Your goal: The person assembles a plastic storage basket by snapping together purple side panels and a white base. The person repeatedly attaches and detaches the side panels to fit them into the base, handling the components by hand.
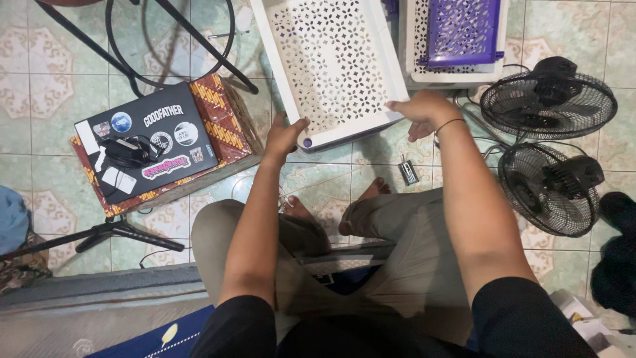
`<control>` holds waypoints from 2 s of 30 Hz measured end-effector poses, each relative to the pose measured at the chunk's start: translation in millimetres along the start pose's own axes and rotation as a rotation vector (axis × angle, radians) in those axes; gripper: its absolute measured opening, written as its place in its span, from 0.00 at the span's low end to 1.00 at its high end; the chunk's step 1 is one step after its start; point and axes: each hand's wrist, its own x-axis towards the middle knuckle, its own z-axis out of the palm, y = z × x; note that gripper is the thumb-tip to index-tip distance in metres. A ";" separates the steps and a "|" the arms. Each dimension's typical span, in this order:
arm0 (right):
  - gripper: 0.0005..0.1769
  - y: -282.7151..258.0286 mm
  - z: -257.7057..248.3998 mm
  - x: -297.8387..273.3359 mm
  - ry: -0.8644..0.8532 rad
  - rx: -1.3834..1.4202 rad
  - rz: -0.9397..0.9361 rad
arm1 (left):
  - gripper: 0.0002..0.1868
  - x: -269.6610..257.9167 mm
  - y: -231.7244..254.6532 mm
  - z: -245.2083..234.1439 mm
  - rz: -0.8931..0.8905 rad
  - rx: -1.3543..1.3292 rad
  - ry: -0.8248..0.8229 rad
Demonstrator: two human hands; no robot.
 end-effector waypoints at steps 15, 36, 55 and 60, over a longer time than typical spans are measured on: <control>0.25 0.1 18.0 21.2 0.267 0.068 -0.240 | 0.45 22.1 -23.7 28.5 -0.006 0.685 -0.527; 0.33 -13.6 32.3 3.3 0.150 0.227 -0.231 | 0.14 29.0 9.4 -68.4 0.284 0.456 0.486; 0.37 18.7 1.5 24.3 0.187 0.257 -0.254 | 0.17 39.6 4.0 -66.3 0.384 0.359 0.542; 0.34 43.0 4.4 60.6 0.375 0.170 -0.374 | 0.23 42.5 1.0 -64.4 0.410 0.380 0.550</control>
